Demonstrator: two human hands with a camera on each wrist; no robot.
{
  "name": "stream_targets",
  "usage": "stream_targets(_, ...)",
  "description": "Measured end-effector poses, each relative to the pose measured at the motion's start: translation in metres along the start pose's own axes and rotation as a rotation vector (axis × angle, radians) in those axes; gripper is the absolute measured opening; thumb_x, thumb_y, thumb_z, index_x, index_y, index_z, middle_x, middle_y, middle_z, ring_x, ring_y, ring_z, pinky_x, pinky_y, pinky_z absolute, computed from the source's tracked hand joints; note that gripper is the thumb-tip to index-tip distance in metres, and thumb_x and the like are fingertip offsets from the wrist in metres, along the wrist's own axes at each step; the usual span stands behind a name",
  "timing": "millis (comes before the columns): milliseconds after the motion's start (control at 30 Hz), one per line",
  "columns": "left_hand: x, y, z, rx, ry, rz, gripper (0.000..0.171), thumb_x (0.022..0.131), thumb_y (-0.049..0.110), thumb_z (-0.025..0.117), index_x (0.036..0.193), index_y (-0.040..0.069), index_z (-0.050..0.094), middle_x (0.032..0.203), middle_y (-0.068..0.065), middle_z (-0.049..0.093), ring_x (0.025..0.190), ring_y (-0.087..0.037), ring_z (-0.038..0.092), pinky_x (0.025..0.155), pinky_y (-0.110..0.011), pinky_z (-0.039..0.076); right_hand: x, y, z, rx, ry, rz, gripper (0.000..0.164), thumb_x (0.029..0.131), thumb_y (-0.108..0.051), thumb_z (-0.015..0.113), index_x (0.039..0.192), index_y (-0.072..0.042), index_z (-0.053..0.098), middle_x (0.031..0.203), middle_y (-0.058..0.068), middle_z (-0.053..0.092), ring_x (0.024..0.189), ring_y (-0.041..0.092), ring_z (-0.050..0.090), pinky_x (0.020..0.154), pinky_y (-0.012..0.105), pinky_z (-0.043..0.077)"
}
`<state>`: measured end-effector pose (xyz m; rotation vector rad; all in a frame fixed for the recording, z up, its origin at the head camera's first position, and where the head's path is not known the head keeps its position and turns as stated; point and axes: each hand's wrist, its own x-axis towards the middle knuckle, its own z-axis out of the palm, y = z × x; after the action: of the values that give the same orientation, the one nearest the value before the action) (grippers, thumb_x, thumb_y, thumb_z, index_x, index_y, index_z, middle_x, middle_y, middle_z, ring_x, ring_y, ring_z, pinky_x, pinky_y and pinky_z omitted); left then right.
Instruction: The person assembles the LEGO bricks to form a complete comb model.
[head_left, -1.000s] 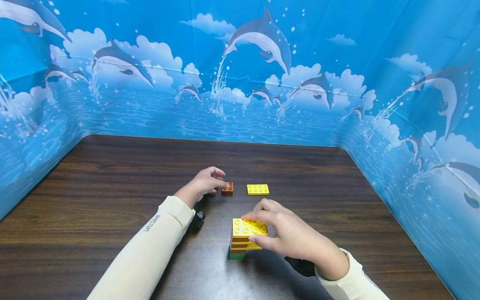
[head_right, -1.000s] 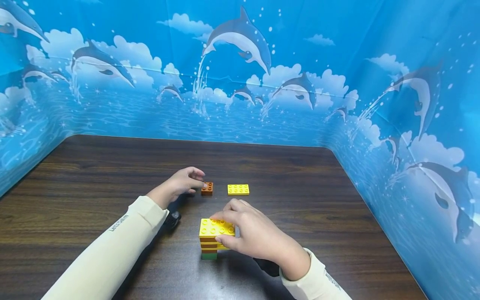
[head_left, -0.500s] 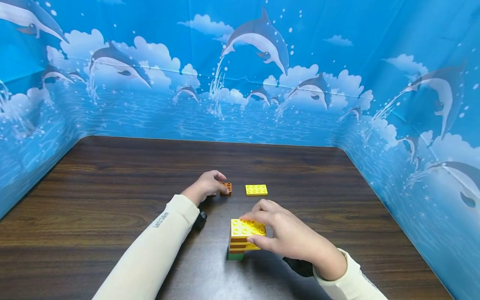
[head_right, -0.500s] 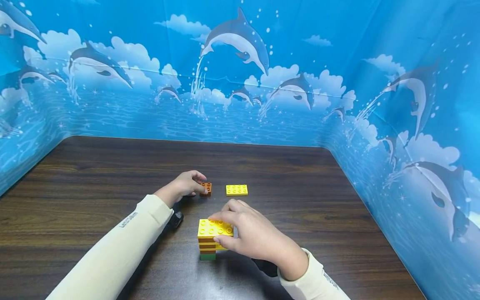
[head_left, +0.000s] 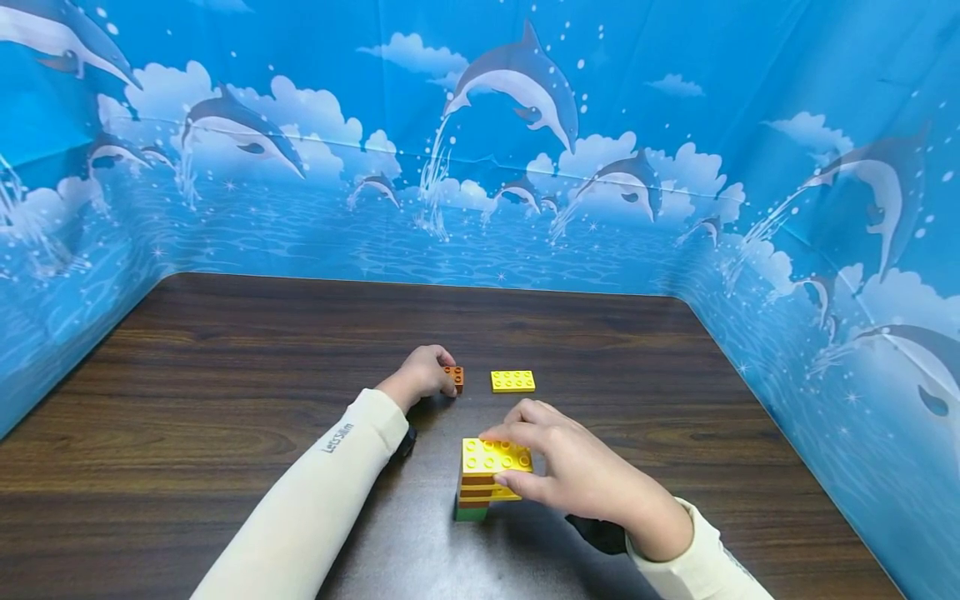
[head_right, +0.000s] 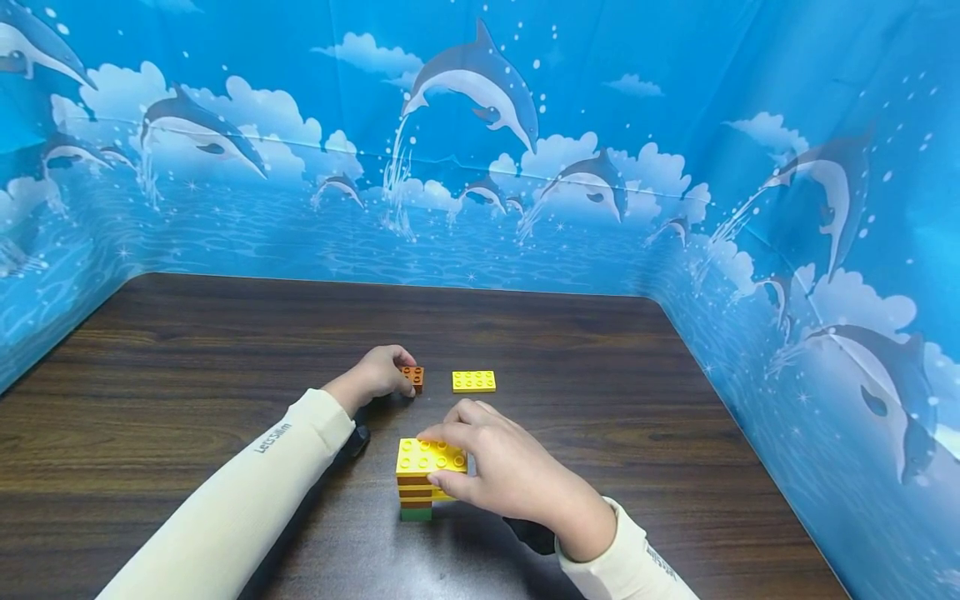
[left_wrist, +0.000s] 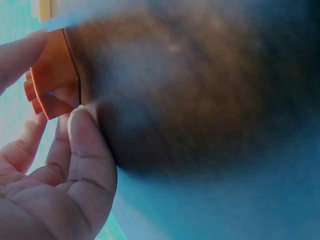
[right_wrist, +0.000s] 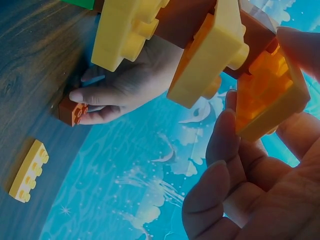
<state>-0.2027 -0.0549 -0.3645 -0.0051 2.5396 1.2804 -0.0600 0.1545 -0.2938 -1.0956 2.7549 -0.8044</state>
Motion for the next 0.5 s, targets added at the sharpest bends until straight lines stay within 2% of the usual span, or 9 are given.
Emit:
stream_targets(233, 0.0006, 0.0003, 0.0016, 0.021, 0.019, -0.005, 0.033, 0.078, -0.006, 0.072, 0.107, 0.0, 0.058, 0.107, -0.016, 0.058, 0.088, -0.025, 0.056, 0.073, -0.035, 0.049, -0.0005, 0.0005, -0.0005, 0.004, -0.002, -0.004, 0.036, 0.088, -0.02, 0.071, 0.123, -0.017, 0.065, 0.103, -0.008, 0.052, 0.09, 0.007, 0.048, 0.072, 0.023, 0.044)
stream_targets(500, -0.002, -0.0021, -0.0048, -0.08, 0.043, 0.025, 0.031, 0.082, 0.002, 0.071, 0.11, -0.002, 0.056, 0.109, -0.018, 0.056, 0.089, -0.025, 0.055, 0.069, -0.032, 0.047, -0.0005, 0.0003, -0.0006, -0.011, 0.0, -0.007, 0.036, 0.088, -0.021, 0.071, 0.123, -0.017, 0.065, 0.102, -0.009, 0.052, 0.089, 0.007, 0.047, 0.072, 0.023, 0.043)
